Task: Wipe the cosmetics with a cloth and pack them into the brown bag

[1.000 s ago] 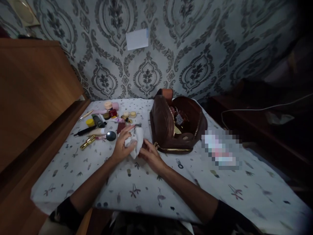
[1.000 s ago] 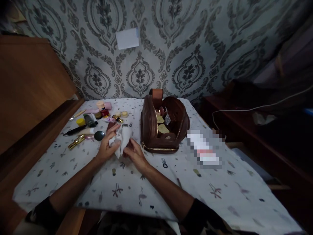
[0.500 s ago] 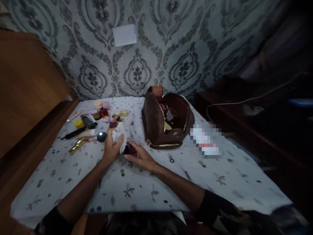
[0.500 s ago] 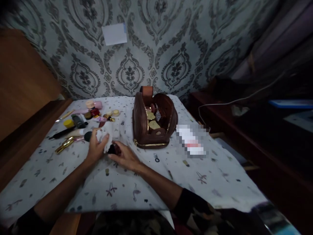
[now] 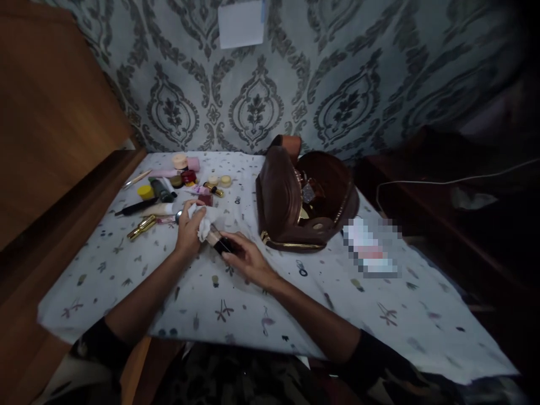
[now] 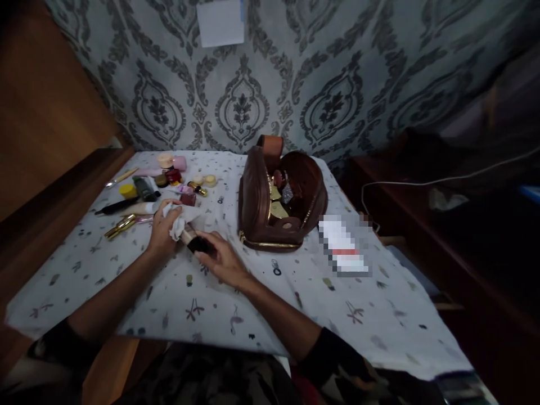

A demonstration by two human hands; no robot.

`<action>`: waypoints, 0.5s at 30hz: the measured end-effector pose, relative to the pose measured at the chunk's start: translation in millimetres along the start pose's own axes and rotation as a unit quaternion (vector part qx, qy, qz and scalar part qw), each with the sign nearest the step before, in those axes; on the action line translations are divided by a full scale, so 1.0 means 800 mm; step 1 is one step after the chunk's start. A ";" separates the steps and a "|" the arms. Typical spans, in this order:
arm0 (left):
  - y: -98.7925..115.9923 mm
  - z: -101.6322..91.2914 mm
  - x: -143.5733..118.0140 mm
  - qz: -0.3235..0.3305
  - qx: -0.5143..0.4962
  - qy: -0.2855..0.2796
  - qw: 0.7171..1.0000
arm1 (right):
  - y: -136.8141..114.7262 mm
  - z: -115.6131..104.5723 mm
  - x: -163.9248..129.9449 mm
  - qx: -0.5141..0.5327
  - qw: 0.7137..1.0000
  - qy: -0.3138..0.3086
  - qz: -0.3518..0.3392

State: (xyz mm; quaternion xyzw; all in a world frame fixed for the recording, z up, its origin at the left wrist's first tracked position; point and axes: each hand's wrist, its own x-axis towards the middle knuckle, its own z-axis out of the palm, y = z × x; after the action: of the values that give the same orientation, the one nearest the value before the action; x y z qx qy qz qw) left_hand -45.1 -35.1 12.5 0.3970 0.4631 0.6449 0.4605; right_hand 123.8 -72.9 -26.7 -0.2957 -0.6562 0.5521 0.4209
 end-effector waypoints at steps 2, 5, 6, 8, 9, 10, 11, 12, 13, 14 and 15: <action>-0.002 0.001 0.003 -0.006 -0.048 0.015 0.999 | -0.003 0.000 0.001 0.025 1.000 0.001 0.015; -0.005 0.000 0.008 -0.010 -0.087 0.020 0.996 | -0.006 -0.001 0.001 0.051 0.998 -0.004 0.035; -0.005 -0.001 0.009 -0.011 -0.092 0.016 0.996 | -0.006 -0.001 0.001 0.060 0.997 -0.005 0.039; -0.005 -0.003 0.010 -0.013 -0.103 0.010 0.995 | -0.005 -0.001 0.002 0.082 0.995 -0.003 0.048; -0.005 -0.003 0.011 -0.014 -0.108 0.010 0.994 | -0.005 -0.001 0.002 0.094 0.994 -0.002 0.053; -0.005 -0.004 0.011 -0.017 -0.112 0.011 0.994 | -0.004 -0.001 0.003 0.105 0.993 -0.002 0.059; -0.004 -0.004 0.012 -0.020 -0.116 0.012 0.993 | -0.004 -0.001 0.003 0.114 0.991 -0.003 0.065; -0.003 -0.004 0.012 -0.024 -0.121 0.014 0.992 | -0.005 -0.001 0.003 0.122 0.990 -0.002 0.069; -0.002 -0.004 0.012 -0.029 -0.125 0.014 0.992 | -0.005 -0.001 0.003 0.128 0.989 -0.002 0.073; -0.001 -0.004 0.013 -0.035 -0.130 0.014 0.991 | -0.006 -0.001 0.003 0.133 0.988 0.000 0.075; 0.000 -0.005 0.013 -0.043 -0.133 0.013 0.990 | -0.007 -0.002 0.003 0.138 0.987 0.002 0.078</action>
State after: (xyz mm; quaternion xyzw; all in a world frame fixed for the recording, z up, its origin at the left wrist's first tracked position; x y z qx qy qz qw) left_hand -51.2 -26.1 12.7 0.3031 0.3957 0.6854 0.5308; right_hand 124.2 -71.6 -20.9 -0.2857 -0.5481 0.6679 0.4146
